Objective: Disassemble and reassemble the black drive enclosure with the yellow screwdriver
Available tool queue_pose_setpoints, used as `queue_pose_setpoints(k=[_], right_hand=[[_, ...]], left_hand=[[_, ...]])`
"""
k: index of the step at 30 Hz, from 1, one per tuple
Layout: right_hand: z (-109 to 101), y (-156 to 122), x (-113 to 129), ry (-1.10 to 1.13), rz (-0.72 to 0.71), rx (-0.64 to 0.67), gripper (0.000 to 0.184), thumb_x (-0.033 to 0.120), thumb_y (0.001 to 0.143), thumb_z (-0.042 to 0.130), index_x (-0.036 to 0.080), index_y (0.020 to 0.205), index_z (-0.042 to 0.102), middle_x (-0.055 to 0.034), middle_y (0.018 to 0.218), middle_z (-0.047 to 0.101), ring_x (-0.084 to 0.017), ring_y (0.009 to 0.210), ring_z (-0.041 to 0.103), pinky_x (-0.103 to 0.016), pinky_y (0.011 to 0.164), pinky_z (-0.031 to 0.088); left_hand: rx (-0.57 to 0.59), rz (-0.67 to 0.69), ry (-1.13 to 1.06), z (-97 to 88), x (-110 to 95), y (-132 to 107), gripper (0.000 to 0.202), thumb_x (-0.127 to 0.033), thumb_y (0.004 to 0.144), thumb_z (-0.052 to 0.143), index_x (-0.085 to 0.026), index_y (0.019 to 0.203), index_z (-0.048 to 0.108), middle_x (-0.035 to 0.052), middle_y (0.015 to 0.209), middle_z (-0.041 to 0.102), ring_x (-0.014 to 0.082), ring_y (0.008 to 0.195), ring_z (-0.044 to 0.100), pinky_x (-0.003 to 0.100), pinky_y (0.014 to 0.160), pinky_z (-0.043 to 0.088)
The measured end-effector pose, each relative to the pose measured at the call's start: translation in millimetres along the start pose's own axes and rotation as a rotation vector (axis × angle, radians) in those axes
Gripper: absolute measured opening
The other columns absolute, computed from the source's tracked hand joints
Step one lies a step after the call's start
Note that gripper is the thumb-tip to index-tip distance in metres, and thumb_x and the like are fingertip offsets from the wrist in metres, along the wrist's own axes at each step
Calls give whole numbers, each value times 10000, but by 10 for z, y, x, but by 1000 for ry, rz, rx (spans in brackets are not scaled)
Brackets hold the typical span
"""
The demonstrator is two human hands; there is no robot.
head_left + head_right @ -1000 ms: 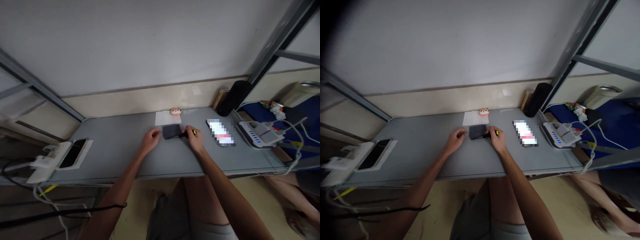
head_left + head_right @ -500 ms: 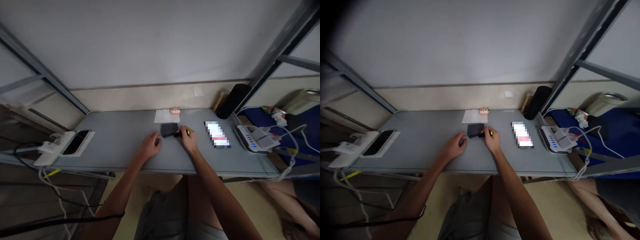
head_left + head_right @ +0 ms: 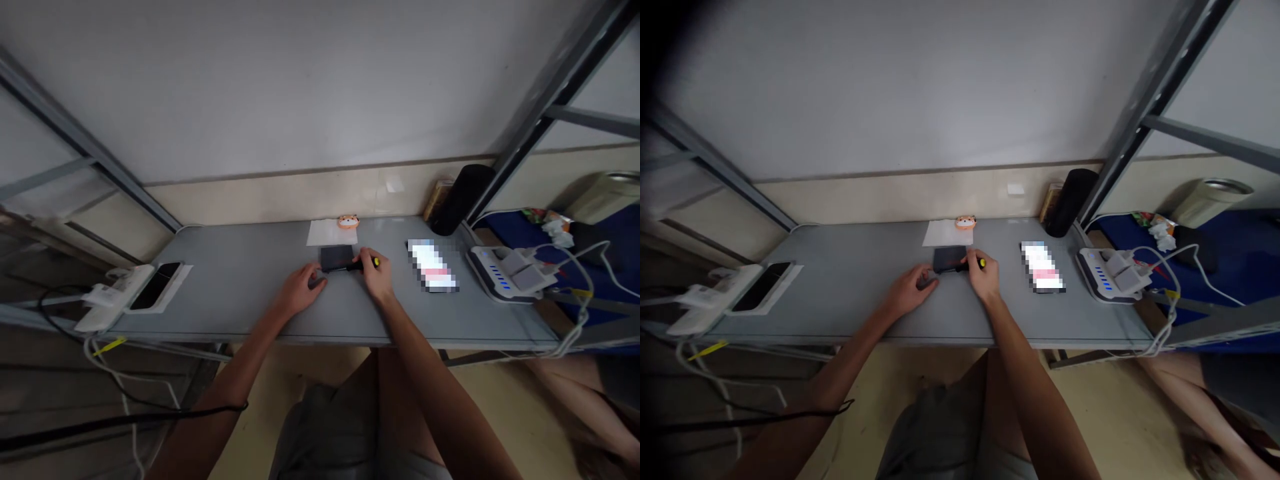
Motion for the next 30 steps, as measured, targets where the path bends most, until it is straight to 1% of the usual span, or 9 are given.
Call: queue_pose_setpoints(k=[2, 4, 8, 13, 18, 20, 24, 27, 30], right_hand=[[-12, 1, -5, -3, 5, -8, 504, 632, 860, 503, 227, 599, 647, -10, 615, 636, -169, 615, 551, -314, 664, 430], [-17, -1, -12, -16, -1, 11, 492, 628, 858, 518, 226, 608, 654, -10, 627, 646, -172, 629, 567, -313, 674, 438], [-12, -7, -22, -36, -29, 38, 497, 642, 857, 523, 228, 612, 649, -11, 626, 647, -178, 646, 583, -309, 672, 445], [-7, -10, -20, -20, -35, 20, 522, 664, 872, 498, 232, 610, 630, -16, 635, 645, -181, 652, 583, -315, 678, 450], [0, -17, -5, -57, -38, 49, 532, 682, 857, 508, 233, 599, 626, -15, 611, 628, -179, 622, 560, -317, 648, 436], [-5, -13, -2, -45, -23, 40, 542, 688, 858, 506, 233, 588, 625, -15, 601, 616, -172, 595, 536, -314, 614, 426], [-8, 4, -3, 11, 56, 2, 563, 709, 843, 516, 232, 568, 630, -9, 561, 570, -156, 526, 480, -310, 539, 402], [4, 8, 4, 59, 86, 6, 570, 735, 804, 553, 228, 557, 634, -5, 539, 553, -152, 517, 479, -306, 530, 395], [9, 9, 16, 118, 114, -15, 575, 762, 758, 589, 227, 553, 630, 1, 541, 563, -138, 498, 459, -300, 515, 391]], left_hand=[[11, 17, 8, -8, -8, 2, 192, -290, 916, 651, -232, 1099, 648, 4, 865, 653, 178, 815, 653, 313, 821, 528], [16, 33, 12, -14, -15, 2, 166, -289, 927, 640, -231, 1082, 656, 8, 870, 655, 178, 819, 653, 312, 826, 529], [7, 53, 13, -14, -20, -1, 166, -285, 943, 625, -236, 1096, 667, 10, 882, 660, 179, 830, 655, 312, 830, 530], [-11, 76, 10, -6, -18, -1, 163, -256, 951, 619, -241, 1101, 681, 11, 898, 671, 175, 830, 660, 312, 854, 538], [-19, 93, 11, -3, -27, -5, 164, -260, 966, 609, -244, 1106, 693, 17, 911, 686, 178, 838, 668, 322, 878, 546], [-18, 93, 12, -4, -27, -8, 166, -284, 966, 620, -246, 1107, 700, 19, 908, 689, 186, 856, 673, 328, 886, 546], [-5, 97, -1, -10, -11, -8, 173, -342, 968, 641, -248, 1092, 716, 30, 951, 703, 202, 919, 676, 341, 917, 543], [20, 114, -43, -14, 9, -3, 170, -334, 1001, 594, -245, 1028, 736, 36, 984, 716, 202, 956, 676, 346, 944, 539], [28, 112, -67, -18, 24, -2, 209, -308, 1018, 560, -239, 968, 750, 36, 962, 726, 195, 932, 681, 345, 933, 545]])
Point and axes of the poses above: each hand's wrist, its own y-axis towards the middle knuckle, its own z-axis out of the palm, x = y × z, the point moved 1 cm from there along y, towards the middle knuckle
